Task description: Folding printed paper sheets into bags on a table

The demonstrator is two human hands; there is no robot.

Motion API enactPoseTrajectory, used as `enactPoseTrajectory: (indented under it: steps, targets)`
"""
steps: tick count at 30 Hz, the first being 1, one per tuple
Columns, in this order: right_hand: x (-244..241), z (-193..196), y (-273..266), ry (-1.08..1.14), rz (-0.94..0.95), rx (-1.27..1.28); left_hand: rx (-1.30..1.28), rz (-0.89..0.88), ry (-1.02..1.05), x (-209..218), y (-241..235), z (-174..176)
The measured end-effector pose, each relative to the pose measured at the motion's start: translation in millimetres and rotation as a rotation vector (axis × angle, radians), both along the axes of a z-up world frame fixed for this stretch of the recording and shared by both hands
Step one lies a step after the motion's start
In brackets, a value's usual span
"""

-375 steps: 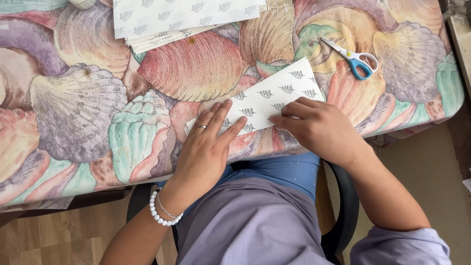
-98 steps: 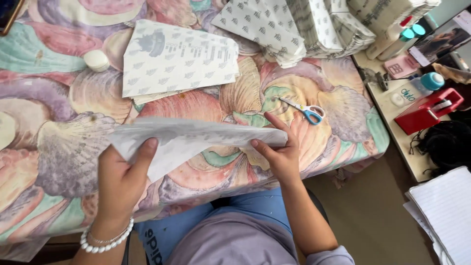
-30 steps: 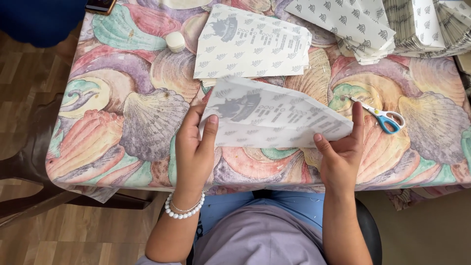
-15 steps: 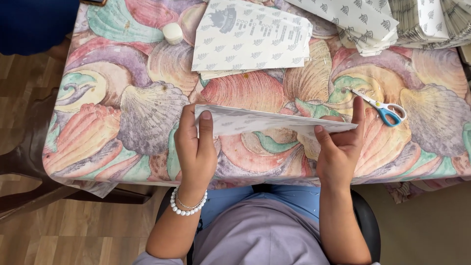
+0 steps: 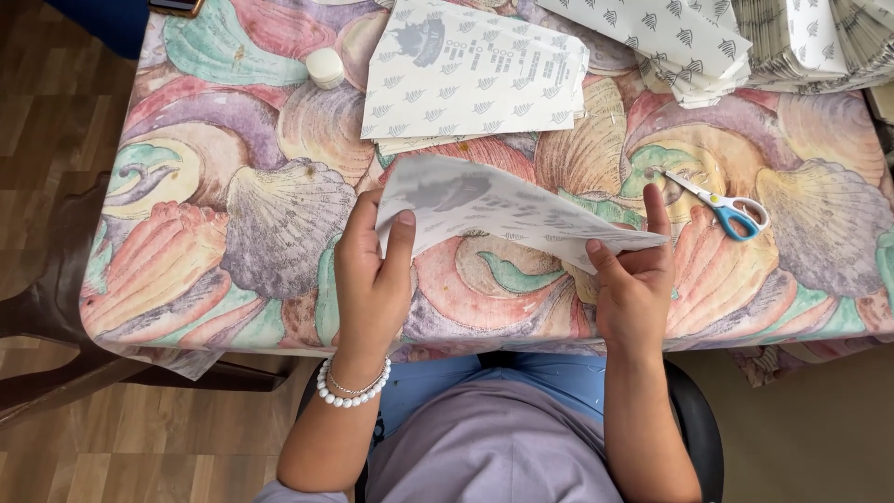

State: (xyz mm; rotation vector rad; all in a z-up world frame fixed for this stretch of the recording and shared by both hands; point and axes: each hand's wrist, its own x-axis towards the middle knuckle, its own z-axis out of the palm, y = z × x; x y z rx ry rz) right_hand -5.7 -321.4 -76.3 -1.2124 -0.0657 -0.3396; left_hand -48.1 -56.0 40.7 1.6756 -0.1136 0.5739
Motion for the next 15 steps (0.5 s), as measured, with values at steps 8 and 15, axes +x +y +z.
enactPoseTrajectory:
  steps: [8,15]
  targets:
    - [-4,24,-3,-0.016,0.002,-0.055,-0.016,-0.001,-0.037,6,0,9]
    - [-9,36,-9,-0.022,-0.023,-0.118,-0.064,0.03,-0.046,12,4,-23]
